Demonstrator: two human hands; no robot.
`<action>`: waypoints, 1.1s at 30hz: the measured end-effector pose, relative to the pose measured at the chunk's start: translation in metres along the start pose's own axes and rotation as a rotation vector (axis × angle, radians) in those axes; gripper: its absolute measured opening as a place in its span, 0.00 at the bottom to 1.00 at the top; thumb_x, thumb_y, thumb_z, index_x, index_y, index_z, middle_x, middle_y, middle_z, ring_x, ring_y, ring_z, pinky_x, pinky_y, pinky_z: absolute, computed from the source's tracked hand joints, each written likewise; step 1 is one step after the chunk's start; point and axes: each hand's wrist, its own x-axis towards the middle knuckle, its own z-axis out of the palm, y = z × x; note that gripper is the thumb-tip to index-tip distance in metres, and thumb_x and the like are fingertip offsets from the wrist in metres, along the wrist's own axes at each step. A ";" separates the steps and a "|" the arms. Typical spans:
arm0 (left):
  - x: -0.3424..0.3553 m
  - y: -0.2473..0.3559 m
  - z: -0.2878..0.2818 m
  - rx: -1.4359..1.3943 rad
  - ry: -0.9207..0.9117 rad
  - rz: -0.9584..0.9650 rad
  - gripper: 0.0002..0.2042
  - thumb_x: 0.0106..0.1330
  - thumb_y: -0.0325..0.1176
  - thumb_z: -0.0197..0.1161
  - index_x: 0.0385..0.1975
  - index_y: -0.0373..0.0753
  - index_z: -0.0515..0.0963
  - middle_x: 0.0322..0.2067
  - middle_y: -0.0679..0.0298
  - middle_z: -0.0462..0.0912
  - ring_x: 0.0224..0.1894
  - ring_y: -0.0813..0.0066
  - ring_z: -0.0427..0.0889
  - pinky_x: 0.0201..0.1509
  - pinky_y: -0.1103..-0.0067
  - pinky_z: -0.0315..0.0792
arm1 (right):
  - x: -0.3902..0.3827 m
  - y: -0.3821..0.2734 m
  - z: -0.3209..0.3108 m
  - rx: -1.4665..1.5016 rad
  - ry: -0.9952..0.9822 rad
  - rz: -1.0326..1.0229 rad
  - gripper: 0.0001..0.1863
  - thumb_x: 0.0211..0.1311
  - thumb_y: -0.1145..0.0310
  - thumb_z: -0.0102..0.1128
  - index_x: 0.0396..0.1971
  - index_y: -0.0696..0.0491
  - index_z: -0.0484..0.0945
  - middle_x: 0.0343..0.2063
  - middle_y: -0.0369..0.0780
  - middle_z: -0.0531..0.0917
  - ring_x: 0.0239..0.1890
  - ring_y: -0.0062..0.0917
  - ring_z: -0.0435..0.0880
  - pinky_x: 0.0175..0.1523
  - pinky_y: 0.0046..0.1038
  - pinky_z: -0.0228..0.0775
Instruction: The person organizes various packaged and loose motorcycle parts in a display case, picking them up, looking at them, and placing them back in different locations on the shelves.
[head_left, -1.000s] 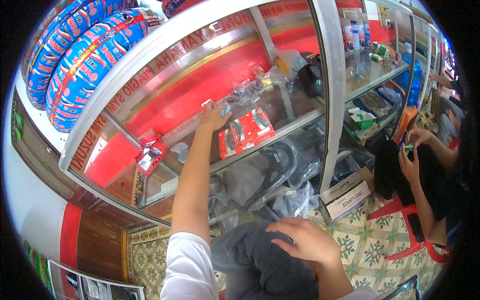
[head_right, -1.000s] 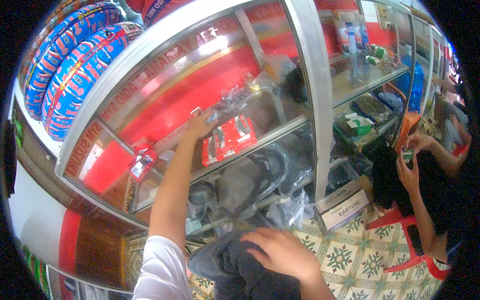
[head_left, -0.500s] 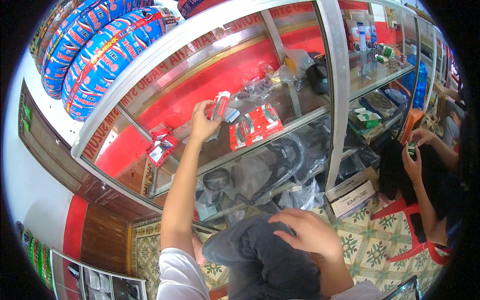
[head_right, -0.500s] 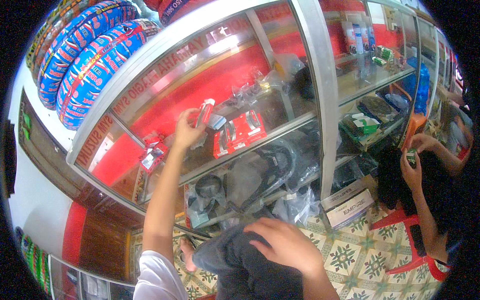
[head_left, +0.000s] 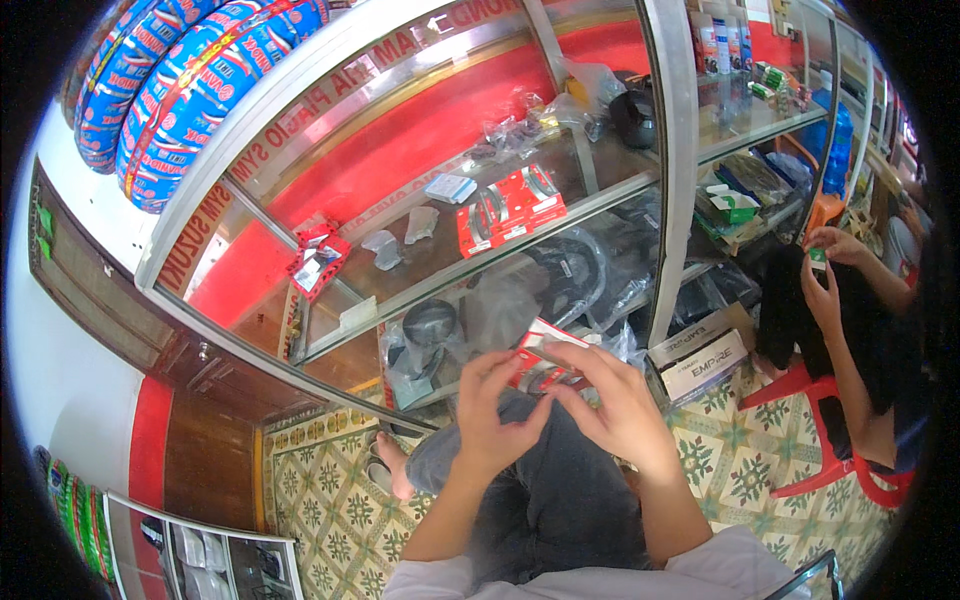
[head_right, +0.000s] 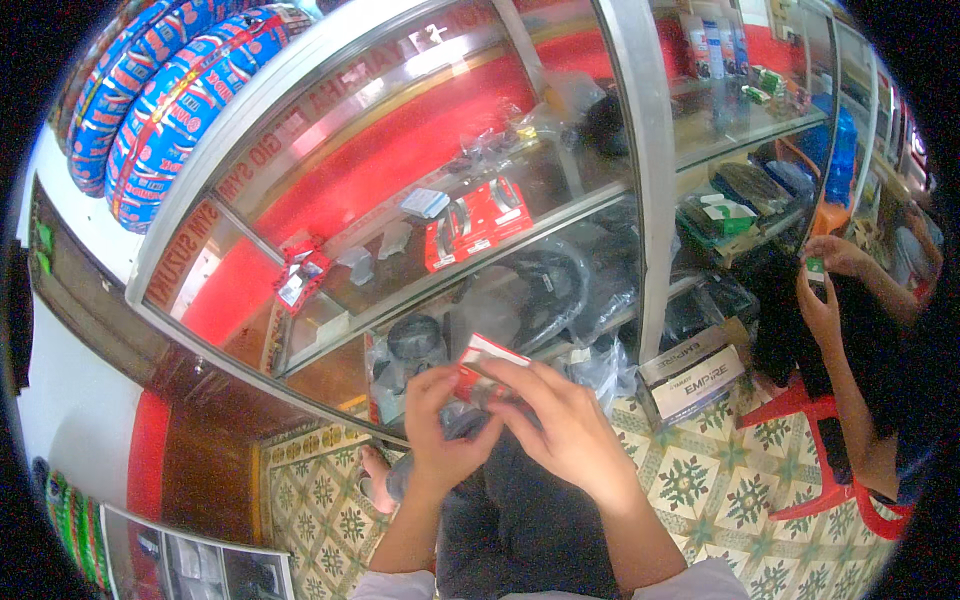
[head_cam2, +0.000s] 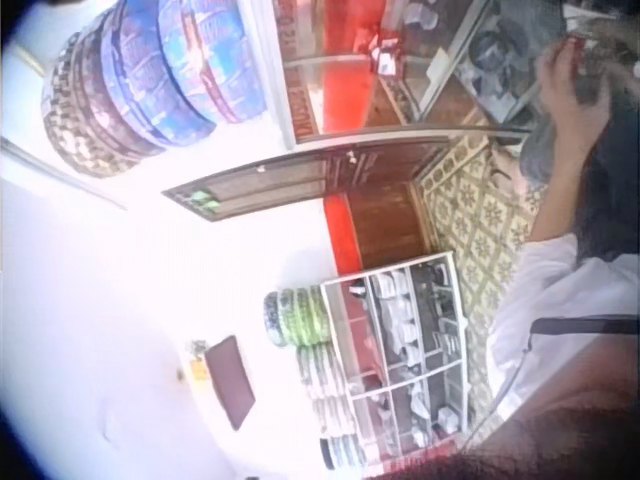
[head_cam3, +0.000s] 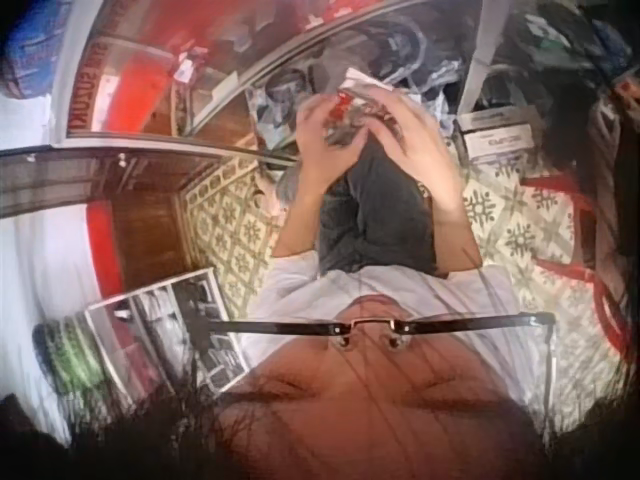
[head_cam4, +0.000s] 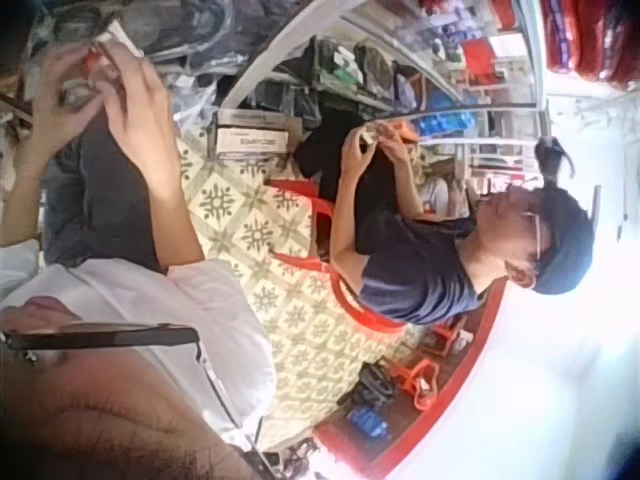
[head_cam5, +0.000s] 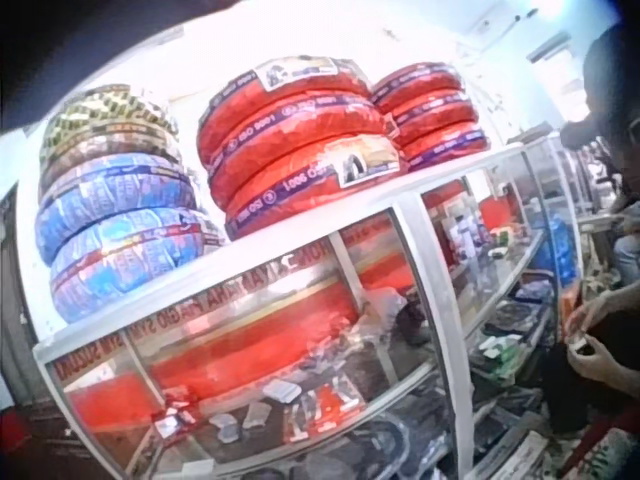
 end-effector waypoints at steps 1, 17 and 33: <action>-0.001 0.003 0.000 0.009 0.007 0.001 0.35 0.46 0.26 0.80 0.59 0.40 0.75 0.54 0.50 0.75 0.51 0.55 0.81 0.56 0.68 0.79 | 0.000 -0.002 0.001 -0.094 -0.006 0.002 0.25 0.62 0.74 0.65 0.60 0.49 0.74 0.46 0.46 0.83 0.42 0.45 0.85 0.43 0.39 0.81; 0.033 0.006 -0.036 0.280 -0.360 0.010 0.20 0.53 0.37 0.77 0.46 0.44 0.82 0.47 0.58 0.81 0.45 0.61 0.85 0.47 0.67 0.80 | -0.001 0.000 -0.010 -0.286 -0.089 0.107 0.17 0.60 0.72 0.67 0.49 0.52 0.74 0.37 0.46 0.85 0.38 0.47 0.84 0.41 0.44 0.76; 0.165 -0.269 -0.109 0.526 -0.559 -0.273 0.45 0.50 0.36 0.76 0.69 0.27 0.63 0.61 0.41 0.75 0.62 0.49 0.77 0.66 0.67 0.71 | -0.006 0.000 -0.007 -0.191 -0.178 0.088 0.18 0.58 0.75 0.66 0.46 0.53 0.71 0.27 0.47 0.82 0.32 0.48 0.84 0.36 0.43 0.74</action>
